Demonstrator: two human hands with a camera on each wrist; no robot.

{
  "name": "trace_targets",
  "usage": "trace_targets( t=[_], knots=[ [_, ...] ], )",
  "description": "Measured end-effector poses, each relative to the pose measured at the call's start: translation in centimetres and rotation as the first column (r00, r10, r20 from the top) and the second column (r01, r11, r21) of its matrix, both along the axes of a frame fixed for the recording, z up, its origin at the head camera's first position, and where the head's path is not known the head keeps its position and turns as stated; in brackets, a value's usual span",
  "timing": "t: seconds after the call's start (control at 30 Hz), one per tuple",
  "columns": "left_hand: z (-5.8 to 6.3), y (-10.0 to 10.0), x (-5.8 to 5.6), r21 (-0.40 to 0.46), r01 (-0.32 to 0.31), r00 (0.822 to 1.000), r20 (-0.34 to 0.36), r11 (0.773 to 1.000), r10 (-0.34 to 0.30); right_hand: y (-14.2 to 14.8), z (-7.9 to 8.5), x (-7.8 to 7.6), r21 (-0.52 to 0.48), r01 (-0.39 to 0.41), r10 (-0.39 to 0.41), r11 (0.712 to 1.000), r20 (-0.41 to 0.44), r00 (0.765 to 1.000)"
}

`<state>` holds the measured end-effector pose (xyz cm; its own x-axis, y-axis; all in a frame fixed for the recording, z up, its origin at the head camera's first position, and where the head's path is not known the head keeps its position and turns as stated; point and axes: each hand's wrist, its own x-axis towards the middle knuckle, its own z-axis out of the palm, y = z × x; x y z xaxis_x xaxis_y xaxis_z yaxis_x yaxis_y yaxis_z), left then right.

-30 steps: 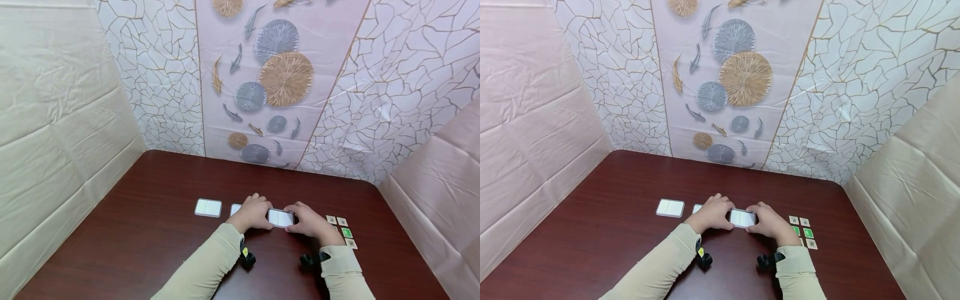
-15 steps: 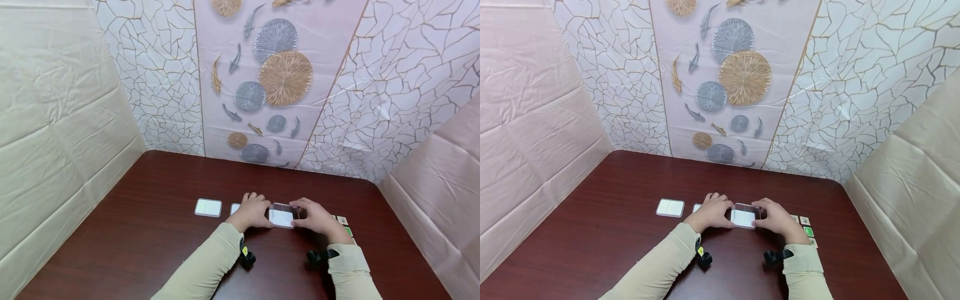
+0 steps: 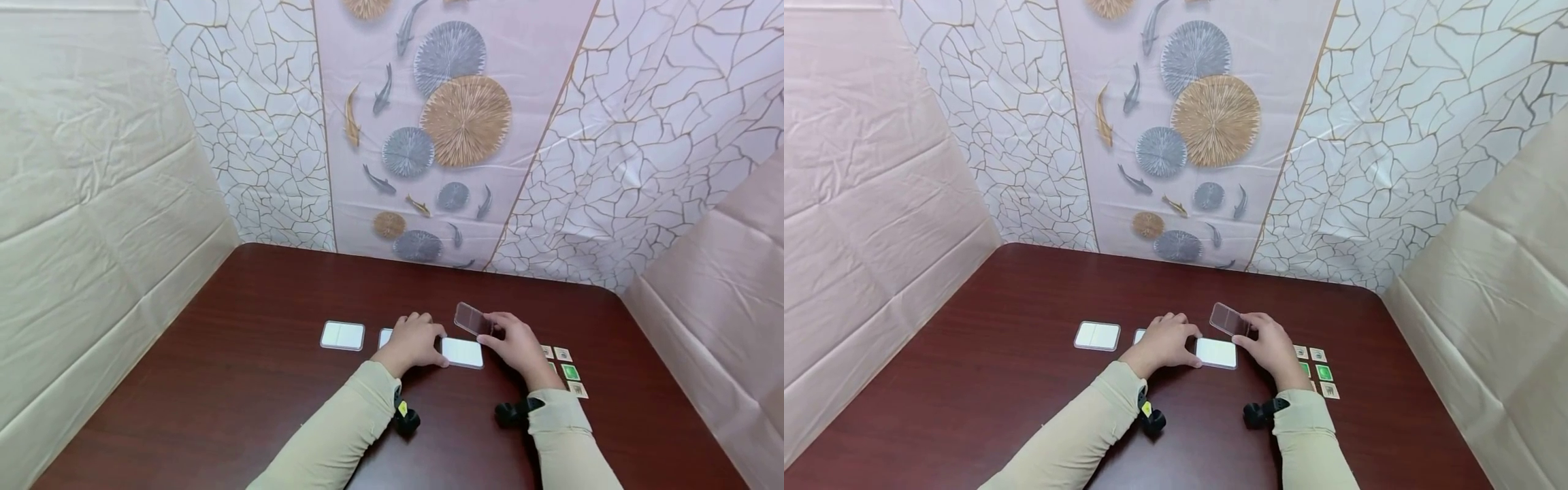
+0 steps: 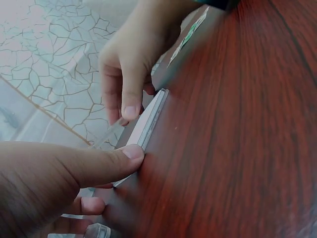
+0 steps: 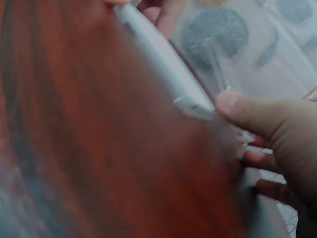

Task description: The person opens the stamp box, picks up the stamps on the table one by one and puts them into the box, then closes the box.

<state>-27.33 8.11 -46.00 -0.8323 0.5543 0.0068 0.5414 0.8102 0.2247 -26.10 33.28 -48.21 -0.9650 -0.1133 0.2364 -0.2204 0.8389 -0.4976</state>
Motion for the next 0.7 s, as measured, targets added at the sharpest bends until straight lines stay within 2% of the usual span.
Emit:
trace_targets(
  t=[0.4,0.7],
  knots=[
    [0.2,0.1,0.3,-0.022,-0.013,1.0,-0.004,1.0,0.013,-1.3,-1.1,-2.4,0.019,0.035,-0.035,0.999,0.013,0.999],
    [0.2,0.1,0.4,-0.031,-0.015,1.0,0.01,0.999,0.015,-1.4,-1.1,-3.4,0.0,-0.006,0.006,1.0,0.009,1.0]
  ],
)
